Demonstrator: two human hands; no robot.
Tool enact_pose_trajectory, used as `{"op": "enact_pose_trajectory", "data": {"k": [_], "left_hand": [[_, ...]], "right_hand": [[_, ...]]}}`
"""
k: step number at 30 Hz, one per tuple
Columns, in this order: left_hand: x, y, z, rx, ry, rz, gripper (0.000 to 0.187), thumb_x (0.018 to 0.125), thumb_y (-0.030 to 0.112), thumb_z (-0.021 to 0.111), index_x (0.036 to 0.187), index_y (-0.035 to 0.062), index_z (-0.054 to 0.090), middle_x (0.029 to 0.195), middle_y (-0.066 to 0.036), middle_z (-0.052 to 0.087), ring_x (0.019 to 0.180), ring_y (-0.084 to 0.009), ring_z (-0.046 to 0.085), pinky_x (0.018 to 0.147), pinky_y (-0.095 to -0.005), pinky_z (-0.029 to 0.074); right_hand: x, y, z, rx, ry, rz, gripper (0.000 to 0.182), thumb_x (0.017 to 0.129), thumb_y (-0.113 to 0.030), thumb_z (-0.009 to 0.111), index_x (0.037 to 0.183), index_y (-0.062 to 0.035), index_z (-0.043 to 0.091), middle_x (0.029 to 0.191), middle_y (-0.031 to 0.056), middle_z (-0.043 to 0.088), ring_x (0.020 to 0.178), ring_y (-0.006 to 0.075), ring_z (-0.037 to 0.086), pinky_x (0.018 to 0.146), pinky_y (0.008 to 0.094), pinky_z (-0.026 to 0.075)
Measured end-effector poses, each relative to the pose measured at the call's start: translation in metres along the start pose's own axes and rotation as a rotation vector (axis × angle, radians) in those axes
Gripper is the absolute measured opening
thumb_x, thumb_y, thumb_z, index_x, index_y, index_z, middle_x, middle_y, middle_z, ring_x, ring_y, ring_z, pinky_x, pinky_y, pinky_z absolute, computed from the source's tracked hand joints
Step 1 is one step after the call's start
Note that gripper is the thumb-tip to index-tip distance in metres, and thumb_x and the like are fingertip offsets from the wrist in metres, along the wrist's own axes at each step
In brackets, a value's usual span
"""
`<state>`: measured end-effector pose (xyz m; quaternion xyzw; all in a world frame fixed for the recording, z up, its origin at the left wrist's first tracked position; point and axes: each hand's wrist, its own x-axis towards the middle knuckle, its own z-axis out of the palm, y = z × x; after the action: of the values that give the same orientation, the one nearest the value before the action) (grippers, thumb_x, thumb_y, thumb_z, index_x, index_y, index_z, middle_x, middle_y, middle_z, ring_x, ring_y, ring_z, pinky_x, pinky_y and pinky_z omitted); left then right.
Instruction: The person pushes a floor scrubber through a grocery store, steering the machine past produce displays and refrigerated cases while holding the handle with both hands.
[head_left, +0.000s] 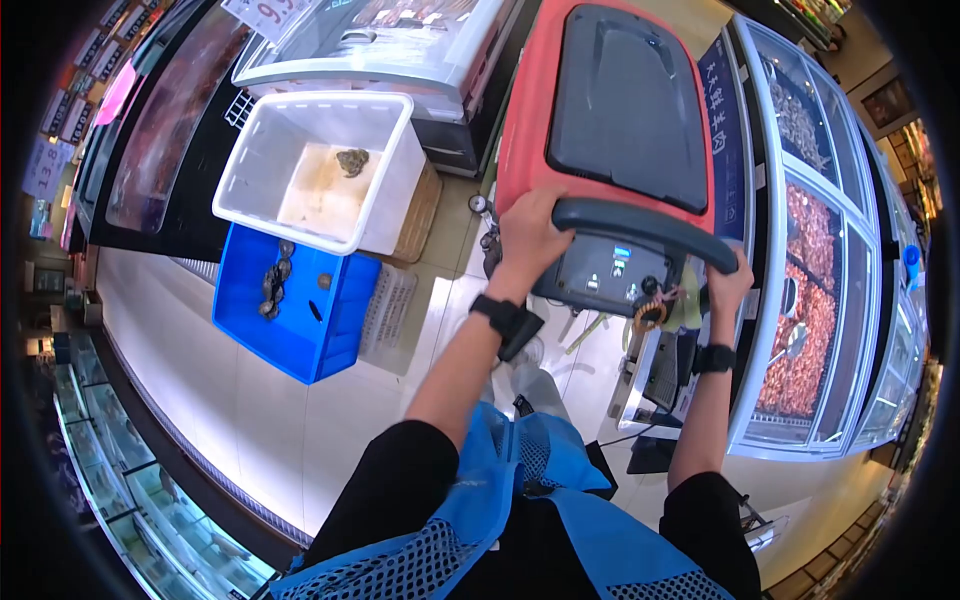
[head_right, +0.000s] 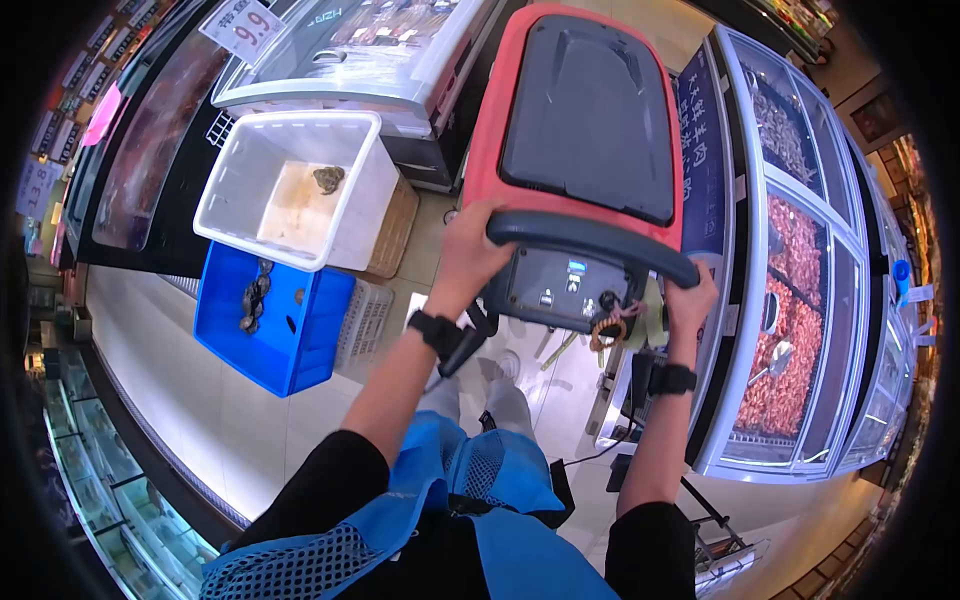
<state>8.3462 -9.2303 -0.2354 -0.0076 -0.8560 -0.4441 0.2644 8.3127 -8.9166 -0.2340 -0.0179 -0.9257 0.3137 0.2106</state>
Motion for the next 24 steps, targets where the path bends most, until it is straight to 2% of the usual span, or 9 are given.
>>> {"op": "enact_pose_trajectory", "data": {"k": [2, 4, 6, 10, 12, 14, 24], "left_hand": [[-0.012, 0.003, 0.008, 0.034, 0.083, -0.148, 0.037, 0.053, 0.007, 0.068, 0.089, 0.0048, 0.058, 0.081, -0.012, 0.06, 0.077, -0.0293, 0.06, 0.068, -0.0335, 0.048], [-0.006, 0.004, 0.006, -0.011, -0.012, -0.218, 0.035, 0.052, 0.006, 0.066, 0.086, 0.0052, 0.059, 0.079, -0.011, 0.061, 0.075, -0.0279, 0.061, 0.067, -0.0324, 0.048], [-0.001, -0.002, 0.008, 0.011, -0.032, -0.164, 0.034, 0.052, 0.004, 0.064, 0.085, 0.0049, 0.059, 0.079, -0.01, 0.061, 0.074, -0.0271, 0.061, 0.066, -0.0316, 0.049], [0.008, -0.006, 0.01, -0.017, -0.035, -0.145, 0.035, 0.049, 0.003, 0.064, 0.084, 0.0054, 0.059, 0.076, -0.009, 0.059, 0.07, -0.0274, 0.059, 0.064, -0.0316, 0.048], [0.015, -0.01, 0.014, 0.0, -0.039, -0.139, 0.038, 0.048, 0.002, 0.064, 0.085, 0.0053, 0.059, 0.075, -0.009, 0.057, 0.069, -0.0266, 0.058, 0.062, -0.0321, 0.047], [0.022, -0.007, 0.011, -0.047, -0.086, -0.15, 0.039, 0.047, 0.002, 0.065, 0.085, 0.005, 0.059, 0.075, -0.009, 0.056, 0.068, -0.0262, 0.058, 0.061, -0.0324, 0.047], [0.058, -0.021, 0.035, -0.039, -0.07, -0.089, 0.039, 0.046, 0.003, 0.066, 0.085, 0.006, 0.058, 0.07, -0.008, 0.053, 0.063, -0.0255, 0.055, 0.056, -0.0327, 0.045]], "right_hand": [[-0.005, -0.001, 0.001, 0.012, 0.037, 0.024, 0.019, 0.062, -0.01, 0.065, 0.079, -0.0017, 0.059, 0.068, 0.0145, 0.06, 0.063, 0.0207, 0.061, 0.06, 0.031, 0.046], [-0.013, -0.001, 0.004, 0.017, 0.079, 0.059, 0.018, 0.063, -0.008, 0.064, 0.079, -0.0015, 0.058, 0.068, 0.0139, 0.06, 0.064, 0.0204, 0.061, 0.061, 0.0305, 0.046], [-0.006, 0.001, 0.011, 0.004, 0.163, 0.023, 0.02, 0.062, -0.007, 0.063, 0.08, -0.0015, 0.058, 0.068, 0.0127, 0.06, 0.065, 0.0199, 0.061, 0.062, 0.0299, 0.047], [0.003, 0.007, 0.016, -0.119, 0.202, 0.017, 0.023, 0.06, -0.007, 0.063, 0.082, -0.0017, 0.058, 0.068, 0.0118, 0.06, 0.065, 0.0201, 0.061, 0.063, 0.0304, 0.047], [0.006, 0.006, 0.018, -0.079, 0.203, -0.037, 0.023, 0.059, -0.007, 0.064, 0.081, -0.0018, 0.058, 0.068, 0.0112, 0.059, 0.064, 0.0205, 0.06, 0.064, 0.0312, 0.048], [0.011, 0.017, 0.02, -0.093, 0.174, 0.0, 0.023, 0.06, -0.007, 0.064, 0.081, -0.0015, 0.057, 0.068, 0.0108, 0.059, 0.064, 0.0203, 0.059, 0.065, 0.0314, 0.048], [0.051, 0.021, 0.036, -0.117, 0.172, -0.004, 0.023, 0.061, -0.005, 0.063, 0.082, -0.0012, 0.056, 0.067, 0.0102, 0.057, 0.065, 0.0189, 0.058, 0.064, 0.0303, 0.046]]}}
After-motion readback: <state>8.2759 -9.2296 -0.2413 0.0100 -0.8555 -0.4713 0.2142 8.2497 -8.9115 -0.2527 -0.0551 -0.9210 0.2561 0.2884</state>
